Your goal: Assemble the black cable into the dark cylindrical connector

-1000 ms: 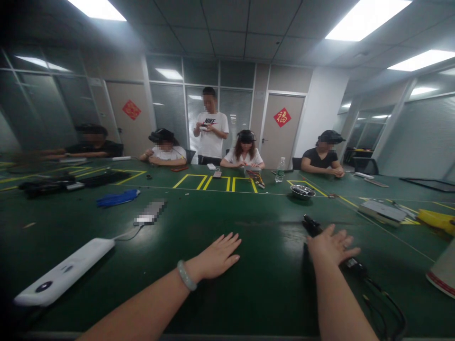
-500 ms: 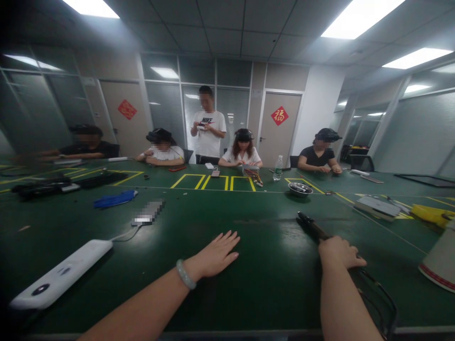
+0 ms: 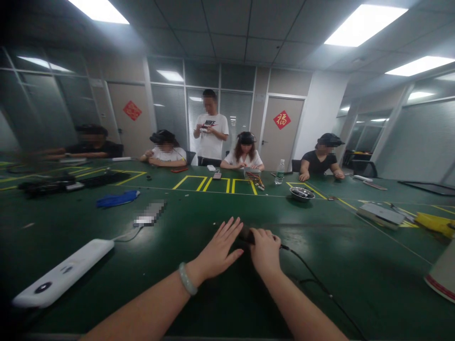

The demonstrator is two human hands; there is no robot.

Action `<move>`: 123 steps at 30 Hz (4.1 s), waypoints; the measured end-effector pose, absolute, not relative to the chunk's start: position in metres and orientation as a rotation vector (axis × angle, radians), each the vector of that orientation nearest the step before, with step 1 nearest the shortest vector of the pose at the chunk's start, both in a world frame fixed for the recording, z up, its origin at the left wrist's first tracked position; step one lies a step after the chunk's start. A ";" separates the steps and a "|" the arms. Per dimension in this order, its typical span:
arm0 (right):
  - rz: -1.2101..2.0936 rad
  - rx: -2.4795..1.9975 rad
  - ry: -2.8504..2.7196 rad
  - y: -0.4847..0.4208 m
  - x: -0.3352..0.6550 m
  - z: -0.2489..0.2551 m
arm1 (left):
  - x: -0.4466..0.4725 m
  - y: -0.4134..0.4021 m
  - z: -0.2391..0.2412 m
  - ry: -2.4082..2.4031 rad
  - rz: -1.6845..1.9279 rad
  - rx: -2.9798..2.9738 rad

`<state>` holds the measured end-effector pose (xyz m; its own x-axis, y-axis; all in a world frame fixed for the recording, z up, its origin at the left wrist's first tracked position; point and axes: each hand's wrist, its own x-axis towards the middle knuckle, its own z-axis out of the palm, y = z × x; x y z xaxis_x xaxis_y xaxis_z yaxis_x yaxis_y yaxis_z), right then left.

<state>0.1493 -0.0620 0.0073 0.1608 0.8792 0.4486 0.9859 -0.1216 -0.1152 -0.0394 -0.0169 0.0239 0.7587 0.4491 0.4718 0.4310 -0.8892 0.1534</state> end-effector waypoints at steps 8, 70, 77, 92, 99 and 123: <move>-0.246 -1.858 -2.019 -0.061 0.094 0.000 | -0.040 -0.015 0.025 0.799 0.855 2.866; 0.936 -1.555 -1.538 -0.036 0.186 0.013 | 0.012 0.002 0.016 1.024 0.557 2.949; 0.544 -1.738 -1.471 -0.036 0.197 -0.009 | 0.012 0.003 0.011 1.022 0.593 2.974; 0.043 -1.846 -1.902 -0.055 0.194 0.009 | 0.004 0.002 0.012 0.956 0.659 2.972; 0.042 -1.761 -1.912 -0.052 0.186 0.002 | 0.005 0.004 0.009 0.929 0.703 2.962; 0.123 -1.821 -1.818 -0.051 0.188 0.001 | 0.005 0.005 0.008 0.951 0.702 2.872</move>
<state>0.1884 -0.0510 0.0012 0.0777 0.9457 0.3158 0.8944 0.0738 -0.4411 0.0045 0.0053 0.0080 0.7101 0.5744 0.4071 0.5582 -0.8118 0.1716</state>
